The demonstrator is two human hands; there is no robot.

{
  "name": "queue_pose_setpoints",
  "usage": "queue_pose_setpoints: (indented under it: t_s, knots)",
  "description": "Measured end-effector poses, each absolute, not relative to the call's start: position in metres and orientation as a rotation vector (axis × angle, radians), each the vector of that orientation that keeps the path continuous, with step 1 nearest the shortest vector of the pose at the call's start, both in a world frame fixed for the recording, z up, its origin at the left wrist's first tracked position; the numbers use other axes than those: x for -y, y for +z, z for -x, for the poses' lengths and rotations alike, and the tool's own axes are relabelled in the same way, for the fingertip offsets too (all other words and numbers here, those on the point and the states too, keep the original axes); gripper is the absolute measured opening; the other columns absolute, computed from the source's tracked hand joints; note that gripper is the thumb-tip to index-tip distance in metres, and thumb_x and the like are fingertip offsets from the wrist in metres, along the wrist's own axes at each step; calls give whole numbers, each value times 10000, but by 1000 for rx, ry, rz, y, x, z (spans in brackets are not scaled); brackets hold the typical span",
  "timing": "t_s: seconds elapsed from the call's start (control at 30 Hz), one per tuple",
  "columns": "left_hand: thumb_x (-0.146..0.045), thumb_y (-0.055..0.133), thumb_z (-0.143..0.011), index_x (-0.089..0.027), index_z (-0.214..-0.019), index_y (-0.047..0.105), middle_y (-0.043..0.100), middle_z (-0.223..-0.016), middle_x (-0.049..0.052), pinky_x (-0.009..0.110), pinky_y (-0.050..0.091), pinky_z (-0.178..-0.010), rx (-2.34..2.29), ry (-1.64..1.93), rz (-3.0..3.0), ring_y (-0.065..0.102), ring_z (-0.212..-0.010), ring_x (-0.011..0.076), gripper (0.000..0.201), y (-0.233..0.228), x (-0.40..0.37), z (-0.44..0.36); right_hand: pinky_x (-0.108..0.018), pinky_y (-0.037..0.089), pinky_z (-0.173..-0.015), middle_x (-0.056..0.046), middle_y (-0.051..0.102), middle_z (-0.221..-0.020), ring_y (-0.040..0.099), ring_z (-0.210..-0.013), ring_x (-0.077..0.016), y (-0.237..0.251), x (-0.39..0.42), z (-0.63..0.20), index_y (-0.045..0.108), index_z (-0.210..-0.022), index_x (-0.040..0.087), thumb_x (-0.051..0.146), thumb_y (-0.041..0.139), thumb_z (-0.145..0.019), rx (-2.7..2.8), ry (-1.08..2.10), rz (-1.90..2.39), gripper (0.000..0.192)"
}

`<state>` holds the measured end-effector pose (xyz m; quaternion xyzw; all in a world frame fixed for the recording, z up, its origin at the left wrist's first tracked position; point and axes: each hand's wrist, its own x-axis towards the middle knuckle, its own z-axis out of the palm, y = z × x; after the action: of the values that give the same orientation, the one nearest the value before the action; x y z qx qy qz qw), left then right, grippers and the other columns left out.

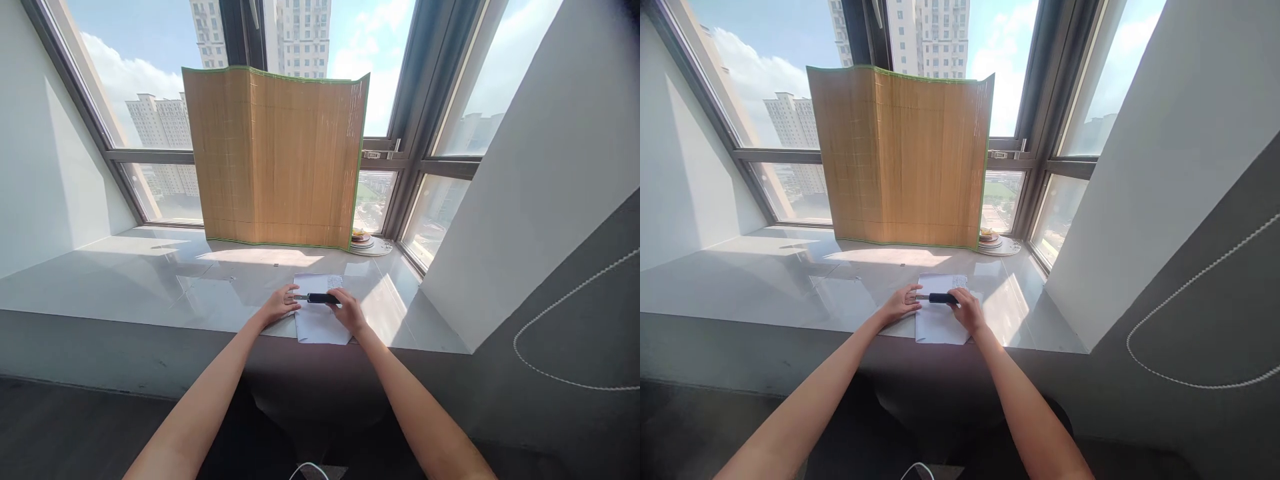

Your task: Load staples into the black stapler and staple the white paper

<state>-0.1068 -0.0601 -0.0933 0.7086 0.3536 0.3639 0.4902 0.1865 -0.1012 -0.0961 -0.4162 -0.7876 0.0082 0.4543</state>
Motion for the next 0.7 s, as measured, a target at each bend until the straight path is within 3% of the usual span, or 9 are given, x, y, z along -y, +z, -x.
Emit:
queue_pose_setpoints:
  t_s: [0.13, 0.3, 0.5, 0.6, 0.7]
  knots:
    - [-492, 859, -800, -205, -1373, 527, 740, -1148, 144, 463, 603, -970, -871, 879, -1715, 733, -1138, 305, 722, -91, 61, 106, -391, 488, -915, -81, 728, -1101, 631, -1048, -242, -88, 113, -181, 678, -1126, 240, 82, 577, -964, 2083, -409, 836, 248]
    - [-544, 856, -781, -186, -1261, 569, 684, -1233, 137, 379, 618, -859, -846, 957, -1726, 750, -972, 231, 664, -92, 60, 103, -399, 432, -945, -64, 719, -1068, 594, -1010, -226, -85, 115, -176, 680, -1099, 233, 85, 592, -995, 2190, -626, 727, 200]
    - [-626, 815, -797, -153, -1259, 568, 702, -965, 65, 394, 628, -820, -858, 969, -1577, 739, -820, 198, 706, -93, 60, 101, -404, 444, -940, -77, 702, -1095, 594, -1028, -245, -87, 111, -176, 673, -1068, 247, 76, 561, -967, 2239, -372, 809, 228]
    - [-654, 740, -857, -142, -1305, 546, 711, -943, 83, 364, 613, -750, -857, 972, -1579, 743, -782, 204, 708, -90, 62, 102, -379, 480, -842, -93, 683, -1051, 602, -998, -264, -87, 109, -177, 656, -1056, 236, 163, 606, -938, 2086, -102, 977, 148]
    - [-631, 624, -941, -148, -1256, 590, 701, -912, 70, 282, 521, -604, -901, 1008, -1655, 658, -663, 145, 578, -85, 64, 104, -344, 478, -747, -74, 673, -984, 614, -896, -247, -89, 104, -180, 643, -1021, 238, 257, 668, -893, 1934, 111, 1140, 132]
